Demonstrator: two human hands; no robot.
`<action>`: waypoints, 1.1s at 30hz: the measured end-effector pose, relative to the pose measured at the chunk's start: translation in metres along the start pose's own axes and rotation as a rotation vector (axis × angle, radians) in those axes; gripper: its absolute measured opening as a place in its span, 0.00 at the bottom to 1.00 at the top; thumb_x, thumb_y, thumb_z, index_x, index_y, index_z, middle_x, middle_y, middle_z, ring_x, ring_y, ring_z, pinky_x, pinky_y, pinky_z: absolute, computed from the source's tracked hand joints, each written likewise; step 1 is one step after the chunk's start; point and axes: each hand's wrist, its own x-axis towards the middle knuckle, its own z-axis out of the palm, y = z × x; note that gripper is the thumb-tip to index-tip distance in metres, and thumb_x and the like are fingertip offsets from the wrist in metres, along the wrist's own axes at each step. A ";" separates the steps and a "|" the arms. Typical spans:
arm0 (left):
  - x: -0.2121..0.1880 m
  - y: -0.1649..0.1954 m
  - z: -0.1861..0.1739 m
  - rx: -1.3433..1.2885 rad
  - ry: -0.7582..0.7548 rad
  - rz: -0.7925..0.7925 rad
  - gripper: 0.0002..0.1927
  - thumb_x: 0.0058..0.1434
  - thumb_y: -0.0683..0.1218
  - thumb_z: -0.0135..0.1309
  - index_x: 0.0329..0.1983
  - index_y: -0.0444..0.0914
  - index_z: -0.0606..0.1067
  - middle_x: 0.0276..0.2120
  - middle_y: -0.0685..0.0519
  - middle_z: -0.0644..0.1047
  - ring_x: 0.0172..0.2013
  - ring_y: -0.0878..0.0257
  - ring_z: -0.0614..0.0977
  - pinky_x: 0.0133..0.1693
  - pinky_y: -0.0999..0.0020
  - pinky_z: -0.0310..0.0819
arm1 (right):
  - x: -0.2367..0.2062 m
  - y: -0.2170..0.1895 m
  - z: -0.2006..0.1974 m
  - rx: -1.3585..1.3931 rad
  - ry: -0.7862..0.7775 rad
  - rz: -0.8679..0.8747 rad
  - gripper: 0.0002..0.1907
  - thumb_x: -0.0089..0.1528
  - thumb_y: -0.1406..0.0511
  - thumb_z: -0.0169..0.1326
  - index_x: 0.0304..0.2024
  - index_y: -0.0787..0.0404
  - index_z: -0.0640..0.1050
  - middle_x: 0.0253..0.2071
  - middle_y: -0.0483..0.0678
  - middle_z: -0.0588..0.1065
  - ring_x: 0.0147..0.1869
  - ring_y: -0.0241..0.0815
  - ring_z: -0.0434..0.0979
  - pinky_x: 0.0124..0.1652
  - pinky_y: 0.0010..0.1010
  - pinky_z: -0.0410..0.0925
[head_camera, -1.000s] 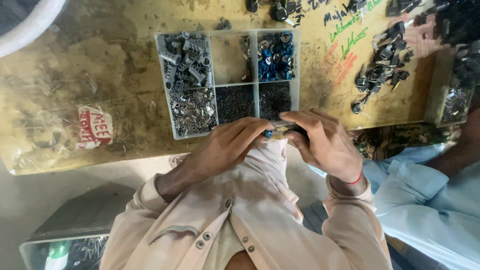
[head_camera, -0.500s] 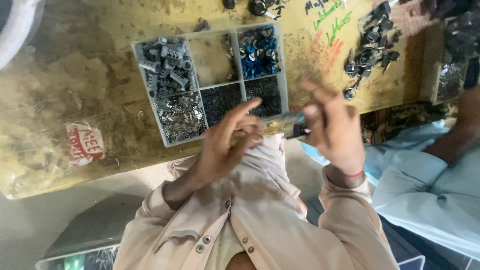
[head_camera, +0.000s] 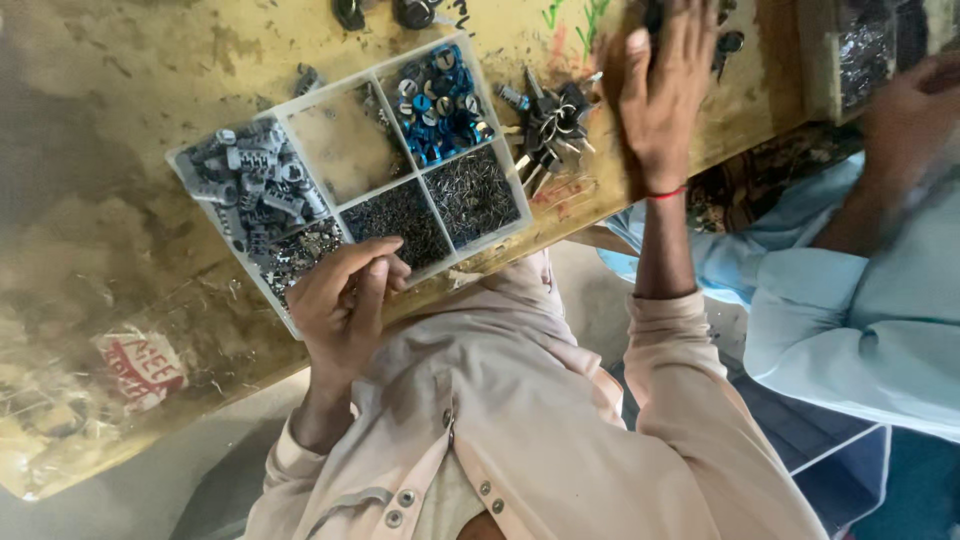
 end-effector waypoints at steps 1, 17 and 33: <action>0.002 0.001 0.000 0.005 -0.006 -0.003 0.10 0.71 0.32 0.51 0.52 0.32 0.78 0.36 0.48 0.82 0.32 0.68 0.82 0.34 0.77 0.77 | -0.006 -0.006 0.005 0.061 -0.056 -0.014 0.29 0.79 0.55 0.39 0.76 0.68 0.60 0.77 0.66 0.58 0.84 0.64 0.52 0.80 0.48 0.47; 0.005 -0.007 -0.001 0.084 -0.016 0.053 0.10 0.71 0.32 0.51 0.51 0.33 0.78 0.35 0.47 0.82 0.31 0.66 0.83 0.34 0.75 0.77 | -0.005 0.005 0.005 0.253 -0.124 0.067 0.29 0.78 0.56 0.34 0.74 0.67 0.62 0.77 0.62 0.63 0.84 0.57 0.54 0.80 0.44 0.46; 0.014 -0.004 -0.006 0.124 -0.043 0.035 0.10 0.69 0.32 0.53 0.50 0.34 0.79 0.33 0.49 0.82 0.31 0.66 0.84 0.33 0.73 0.77 | -0.043 0.005 -0.015 0.200 0.107 0.109 0.18 0.71 0.77 0.50 0.62 0.63 0.73 0.58 0.59 0.73 0.55 0.54 0.78 0.52 0.39 0.74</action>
